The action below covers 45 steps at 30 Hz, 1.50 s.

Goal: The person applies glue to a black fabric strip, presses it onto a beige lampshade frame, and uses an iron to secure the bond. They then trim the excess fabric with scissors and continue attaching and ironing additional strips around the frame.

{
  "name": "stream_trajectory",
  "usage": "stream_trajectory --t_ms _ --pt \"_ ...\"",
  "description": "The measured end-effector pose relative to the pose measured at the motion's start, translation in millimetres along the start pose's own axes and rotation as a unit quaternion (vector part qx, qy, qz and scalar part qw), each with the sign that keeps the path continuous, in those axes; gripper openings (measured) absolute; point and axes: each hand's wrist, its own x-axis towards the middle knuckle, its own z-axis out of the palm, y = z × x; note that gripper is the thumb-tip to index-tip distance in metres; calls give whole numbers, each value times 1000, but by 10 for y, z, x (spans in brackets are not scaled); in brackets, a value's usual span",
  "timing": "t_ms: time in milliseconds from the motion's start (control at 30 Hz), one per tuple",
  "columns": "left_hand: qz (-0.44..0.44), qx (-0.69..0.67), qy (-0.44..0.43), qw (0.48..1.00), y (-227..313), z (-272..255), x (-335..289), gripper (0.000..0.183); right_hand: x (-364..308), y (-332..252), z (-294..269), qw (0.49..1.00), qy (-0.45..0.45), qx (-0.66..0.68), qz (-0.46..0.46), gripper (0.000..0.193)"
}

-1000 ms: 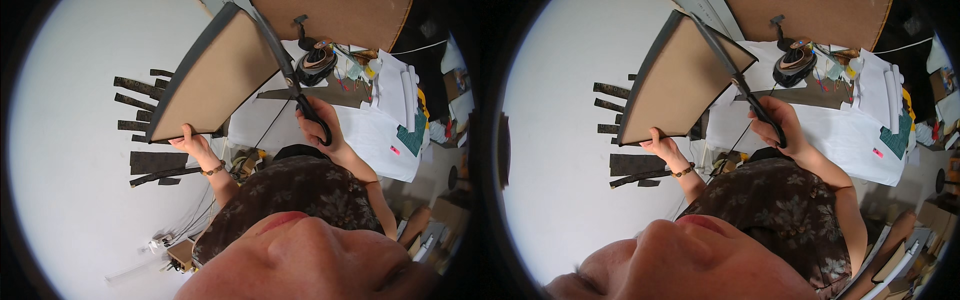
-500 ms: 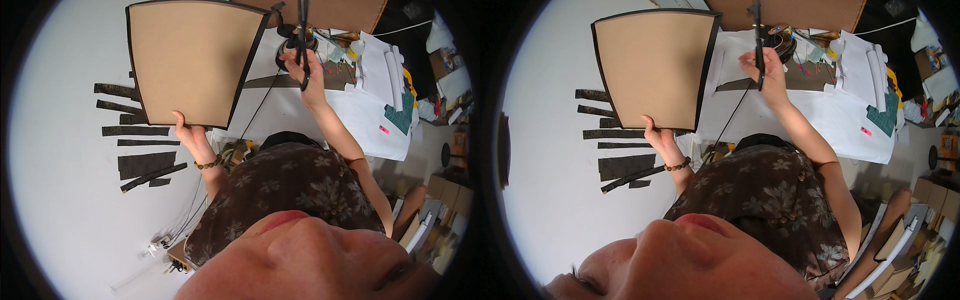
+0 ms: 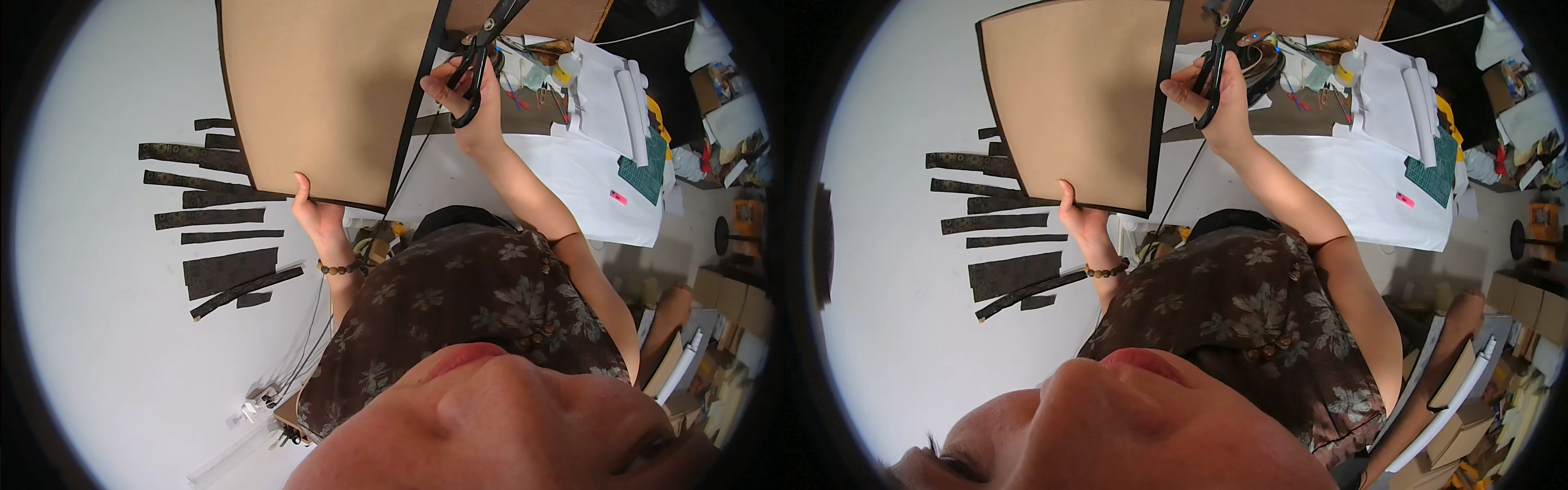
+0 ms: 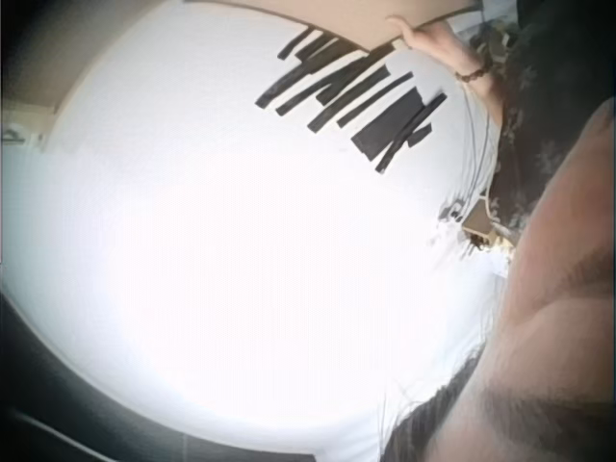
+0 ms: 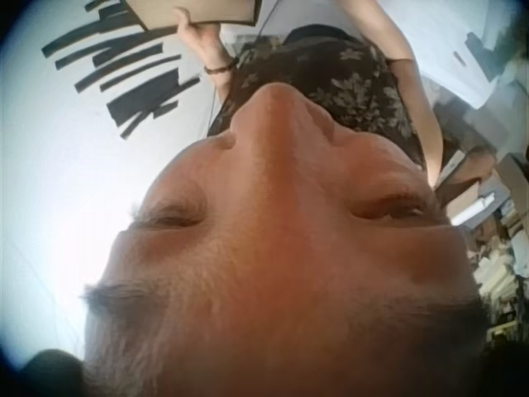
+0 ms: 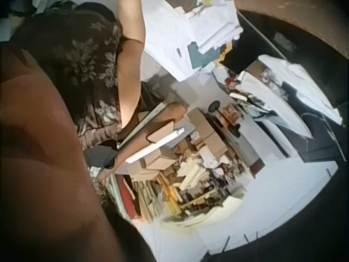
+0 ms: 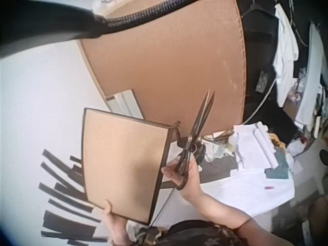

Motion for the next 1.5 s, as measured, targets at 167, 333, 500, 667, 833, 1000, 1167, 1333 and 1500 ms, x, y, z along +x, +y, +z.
stream_trajectory --t_ms 167,333,500,667,833,1000,1167,1333,1500 --pt "-42 -2 13 999 -113 -101 74 49 -28 29 -242 999 6 -40 34 41" --pt "-60 22 65 996 -92 -295 138 47 -305 423 -1562 925 131 -346 85 29" --pt "-111 2 75 991 -87 -481 212 49 -1717 873 -3221 653 115 -722 196 50" --pt "-124 6 139 983 -81 -453 173 49 -2730 1128 -3920 606 134 -759 196 54" --pt "-152 26 139 978 -116 -253 190 46 -2432 961 -3833 485 41 -788 376 32" --pt "-174 39 127 976 -80 -202 112 46 -676 229 -2336 840 81 -536 -13 12" --pt "-183 51 77 979 -85 -113 64 44 386 -536 -1282 910 16 -382 -163 16" --pt "-185 48 67 979 -90 -65 -16 40 580 -593 -1133 935 -60 -335 -99 19" --pt "-184 18 60 981 -45 -101 -111 37 568 -307 -1283 914 -58 -392 -87 9"
